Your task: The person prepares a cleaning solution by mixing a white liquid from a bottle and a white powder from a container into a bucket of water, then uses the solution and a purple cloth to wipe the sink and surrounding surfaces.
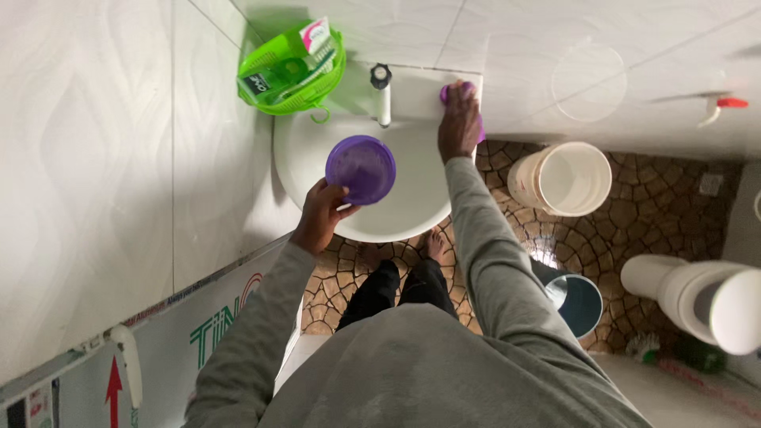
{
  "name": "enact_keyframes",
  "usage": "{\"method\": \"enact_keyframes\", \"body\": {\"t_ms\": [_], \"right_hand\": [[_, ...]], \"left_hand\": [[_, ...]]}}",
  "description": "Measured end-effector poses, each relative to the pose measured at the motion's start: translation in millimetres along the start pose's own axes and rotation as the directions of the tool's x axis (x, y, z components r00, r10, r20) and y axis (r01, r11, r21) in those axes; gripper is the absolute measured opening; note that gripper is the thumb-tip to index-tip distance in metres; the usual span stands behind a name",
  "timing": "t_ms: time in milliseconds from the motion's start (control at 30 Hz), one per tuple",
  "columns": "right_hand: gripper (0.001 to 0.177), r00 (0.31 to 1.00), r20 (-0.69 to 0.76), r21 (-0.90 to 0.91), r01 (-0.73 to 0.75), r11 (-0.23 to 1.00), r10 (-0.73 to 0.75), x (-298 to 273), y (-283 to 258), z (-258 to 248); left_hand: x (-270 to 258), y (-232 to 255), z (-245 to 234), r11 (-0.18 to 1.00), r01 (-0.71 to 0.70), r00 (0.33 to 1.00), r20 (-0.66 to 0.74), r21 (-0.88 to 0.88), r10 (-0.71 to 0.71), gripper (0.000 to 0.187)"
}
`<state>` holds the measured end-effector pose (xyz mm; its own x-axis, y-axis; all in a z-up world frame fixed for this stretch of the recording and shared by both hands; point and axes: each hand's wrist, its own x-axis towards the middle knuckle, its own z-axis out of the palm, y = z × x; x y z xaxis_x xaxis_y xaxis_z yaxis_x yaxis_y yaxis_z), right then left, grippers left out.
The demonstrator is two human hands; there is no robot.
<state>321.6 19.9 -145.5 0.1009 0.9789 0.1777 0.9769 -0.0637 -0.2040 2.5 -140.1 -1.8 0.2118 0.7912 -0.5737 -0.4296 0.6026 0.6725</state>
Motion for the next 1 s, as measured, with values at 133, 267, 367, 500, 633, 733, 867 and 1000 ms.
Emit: {"method": "enact_keyframes", "body": {"t_ms": [133,267,367,500,633,733,867,1000], "right_hand": [[0.035,0.929,0.116,0.242,-0.370,0.897,0.351,18,-5,-17],[0.039,0.991,-0.123,0.103,-0.040,0.994,0.052,25,-38,12],[0.035,0.974,-0.134,0.131,0.200,0.971,-0.183,20,-65,33],[0.037,0.933,-0.035,0.330,0.348,0.877,-0.357,32,-68,6],[0.051,0.909,0.247,-0.035,0.354,0.934,-0.336,18,-62,-60],[0.054,0.975,0.208,-0.034,0.088,0.996,-0.079,2,-55,-83],[0.053,0.993,0.116,-0.224,-0.003,0.975,0.030,-4,-41,-32],[0.054,0.954,0.283,-0.499,0.235,0.834,-0.099,10,-76,47]], "left_hand": [[48,-44,-30,0.999,0.027,0.999,-0.042,-0.038,-0.028,0.050],[97,-88,-50,0.976,0.178,0.946,-0.250,-0.127,-0.206,0.043],[118,-114,-63,0.974,0.220,0.924,-0.311,-0.053,-0.225,0.040],[141,-128,-77,0.481,0.164,0.966,-0.240,0.861,0.101,0.041],[150,-125,-65,0.911,0.290,0.891,-0.429,0.292,-0.146,0.041],[143,-103,-54,0.932,0.291,0.908,-0.371,0.215,-0.198,0.041],[136,-84,-42,0.905,0.387,0.876,-0.377,0.177,-0.301,0.042],[145,-73,-35,0.669,0.408,0.889,-0.437,0.621,-0.136,0.058]]}}
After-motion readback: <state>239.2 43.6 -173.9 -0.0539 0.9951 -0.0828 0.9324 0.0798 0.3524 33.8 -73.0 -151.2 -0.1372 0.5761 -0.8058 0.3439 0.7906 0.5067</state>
